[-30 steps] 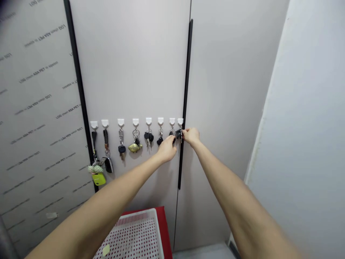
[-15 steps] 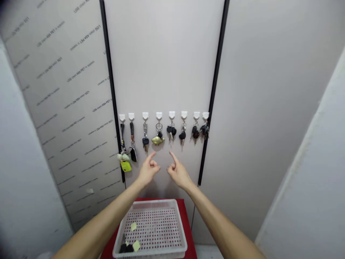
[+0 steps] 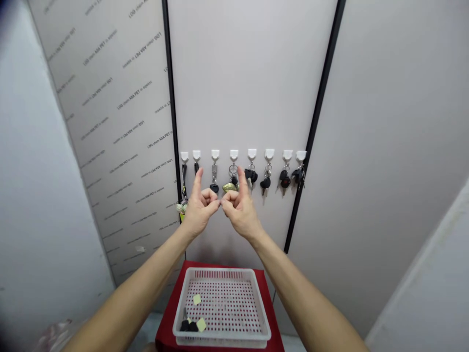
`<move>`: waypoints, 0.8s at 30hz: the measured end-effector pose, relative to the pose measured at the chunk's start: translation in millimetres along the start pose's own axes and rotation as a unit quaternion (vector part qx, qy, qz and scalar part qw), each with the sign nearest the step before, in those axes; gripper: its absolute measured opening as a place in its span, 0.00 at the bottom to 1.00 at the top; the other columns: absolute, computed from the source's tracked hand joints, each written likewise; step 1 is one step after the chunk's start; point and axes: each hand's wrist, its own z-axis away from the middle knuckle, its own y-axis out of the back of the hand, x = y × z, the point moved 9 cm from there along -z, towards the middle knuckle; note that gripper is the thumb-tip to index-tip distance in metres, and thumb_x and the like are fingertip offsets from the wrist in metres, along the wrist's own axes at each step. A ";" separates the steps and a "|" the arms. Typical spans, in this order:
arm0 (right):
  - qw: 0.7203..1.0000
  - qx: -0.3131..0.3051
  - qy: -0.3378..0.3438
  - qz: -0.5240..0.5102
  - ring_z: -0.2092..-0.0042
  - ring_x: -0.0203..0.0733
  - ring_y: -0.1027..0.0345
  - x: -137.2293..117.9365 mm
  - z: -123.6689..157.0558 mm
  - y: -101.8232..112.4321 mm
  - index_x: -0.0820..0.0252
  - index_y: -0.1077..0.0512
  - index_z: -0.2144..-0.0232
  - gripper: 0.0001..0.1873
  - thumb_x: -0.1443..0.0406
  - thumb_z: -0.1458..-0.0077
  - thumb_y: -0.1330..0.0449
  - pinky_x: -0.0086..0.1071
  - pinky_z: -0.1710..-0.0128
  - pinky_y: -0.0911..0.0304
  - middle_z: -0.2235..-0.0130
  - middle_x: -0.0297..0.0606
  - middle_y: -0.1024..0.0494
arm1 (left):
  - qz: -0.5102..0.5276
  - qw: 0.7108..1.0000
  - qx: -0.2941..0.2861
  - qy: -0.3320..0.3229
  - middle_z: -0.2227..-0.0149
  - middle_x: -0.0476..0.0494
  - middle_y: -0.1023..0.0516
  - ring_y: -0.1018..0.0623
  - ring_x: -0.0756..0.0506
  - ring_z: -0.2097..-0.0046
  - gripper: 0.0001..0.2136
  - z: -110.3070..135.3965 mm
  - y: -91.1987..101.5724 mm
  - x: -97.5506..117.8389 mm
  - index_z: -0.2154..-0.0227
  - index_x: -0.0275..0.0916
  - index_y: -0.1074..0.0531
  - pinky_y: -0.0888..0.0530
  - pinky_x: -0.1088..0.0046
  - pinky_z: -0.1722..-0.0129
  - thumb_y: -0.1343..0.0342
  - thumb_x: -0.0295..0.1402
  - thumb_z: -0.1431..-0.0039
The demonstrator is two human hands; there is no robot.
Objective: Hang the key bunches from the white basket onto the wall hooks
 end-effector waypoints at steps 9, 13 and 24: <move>1.000 -0.008 -0.006 -0.005 0.82 0.27 0.50 4.9 -9.7 -13.9 0.54 0.72 0.50 0.40 0.70 0.60 0.52 0.23 0.83 0.49 0.82 0.24 0.42 | 0.006 1.000 -0.008 -0.007 0.82 0.57 0.45 0.42 0.59 0.80 0.35 -5.6 13.7 -6.9 0.50 0.45 0.66 0.41 0.84 0.78 0.52 0.24 0.59; 0.997 0.033 -0.057 0.045 0.82 0.28 0.48 37.8 -20.0 -6.4 0.57 0.64 0.50 0.35 0.66 0.59 0.52 0.24 0.82 0.47 0.82 0.24 0.42 | -0.102 0.992 0.065 0.021 0.78 0.54 0.39 0.37 0.57 0.76 0.31 -14.0 48.4 -35.0 0.51 0.43 0.61 0.39 0.82 0.74 0.53 0.26 0.58; 0.914 0.101 -0.141 0.367 0.70 0.41 0.41 84.8 -66.4 -15.5 0.61 0.37 0.75 0.13 0.59 0.59 0.55 0.32 0.71 0.47 0.73 0.39 0.33 | -0.420 0.863 0.221 0.173 0.69 0.42 0.31 0.32 0.45 0.64 0.14 -38.1 101.3 -91.2 0.65 0.37 0.41 0.39 0.70 0.66 0.54 0.34 0.58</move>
